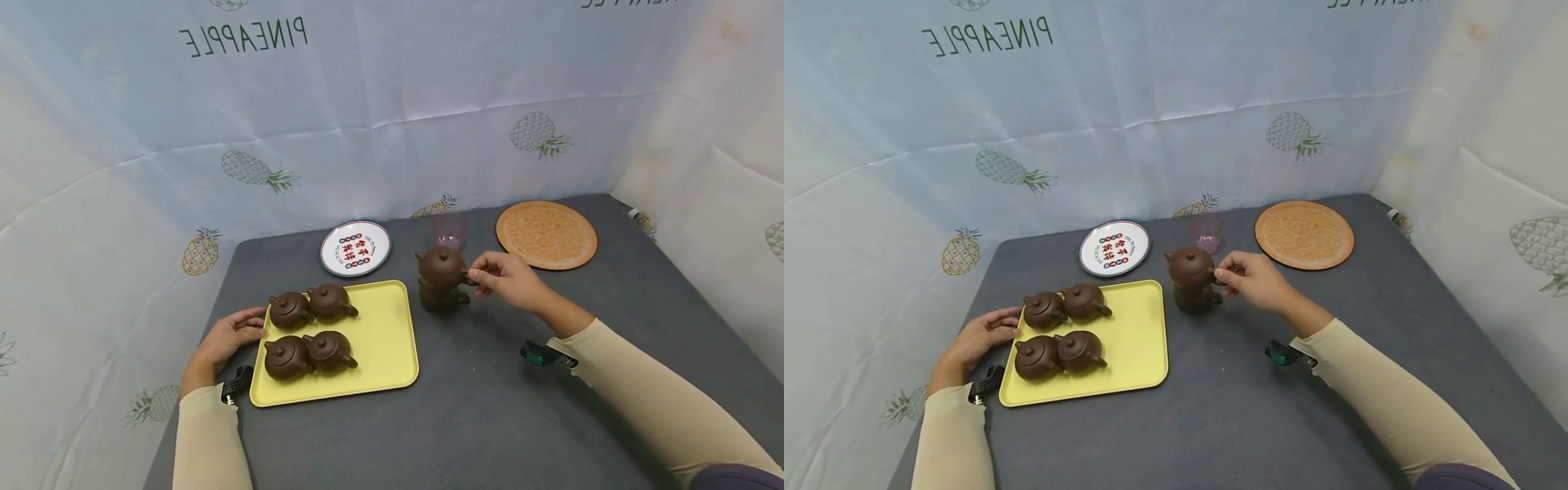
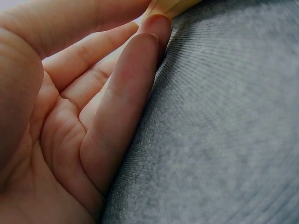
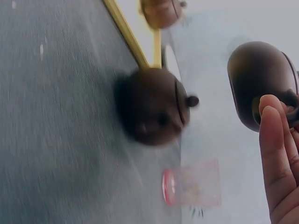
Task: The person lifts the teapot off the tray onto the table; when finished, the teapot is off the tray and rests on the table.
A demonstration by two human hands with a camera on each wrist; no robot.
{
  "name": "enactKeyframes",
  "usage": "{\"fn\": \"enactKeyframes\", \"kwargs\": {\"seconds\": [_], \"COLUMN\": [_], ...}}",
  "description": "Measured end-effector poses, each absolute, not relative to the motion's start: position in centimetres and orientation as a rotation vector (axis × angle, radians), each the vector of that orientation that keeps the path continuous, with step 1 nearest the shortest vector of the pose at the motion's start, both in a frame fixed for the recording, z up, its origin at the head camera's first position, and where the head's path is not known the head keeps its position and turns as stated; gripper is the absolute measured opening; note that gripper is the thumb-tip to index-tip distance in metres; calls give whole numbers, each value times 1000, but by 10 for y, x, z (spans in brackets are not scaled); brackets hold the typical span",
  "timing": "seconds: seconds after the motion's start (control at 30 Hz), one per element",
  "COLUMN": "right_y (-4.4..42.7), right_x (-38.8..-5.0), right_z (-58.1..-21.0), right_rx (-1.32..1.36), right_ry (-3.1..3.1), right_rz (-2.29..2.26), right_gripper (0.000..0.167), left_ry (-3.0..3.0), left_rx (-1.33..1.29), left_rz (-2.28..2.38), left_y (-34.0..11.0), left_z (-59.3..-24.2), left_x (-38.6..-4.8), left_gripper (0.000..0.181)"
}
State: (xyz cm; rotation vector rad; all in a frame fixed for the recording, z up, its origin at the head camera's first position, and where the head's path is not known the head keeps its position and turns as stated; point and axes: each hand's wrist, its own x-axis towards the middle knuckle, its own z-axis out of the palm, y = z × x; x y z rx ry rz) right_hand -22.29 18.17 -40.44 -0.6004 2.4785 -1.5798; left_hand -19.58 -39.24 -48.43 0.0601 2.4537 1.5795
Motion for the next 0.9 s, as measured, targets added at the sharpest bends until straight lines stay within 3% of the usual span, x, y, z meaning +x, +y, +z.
{"fn": "enactKeyframes", "kwargs": {"seconds": [0.37, 0.9], "right_y": [224, 242], "right_x": [-231, -230], "right_z": [-416, -461], "right_rx": [-516, -399], "right_ry": [2582, 2589], "right_rz": [-1558, -1523], "right_gripper": [24, 27], "left_ry": [2448, 2423], "left_rx": [55, 68], "left_rz": [1589, 1634], "left_y": [-394, -394], "left_z": [-486, -488], "left_x": [-196, -196], "left_gripper": [63, 62]}}
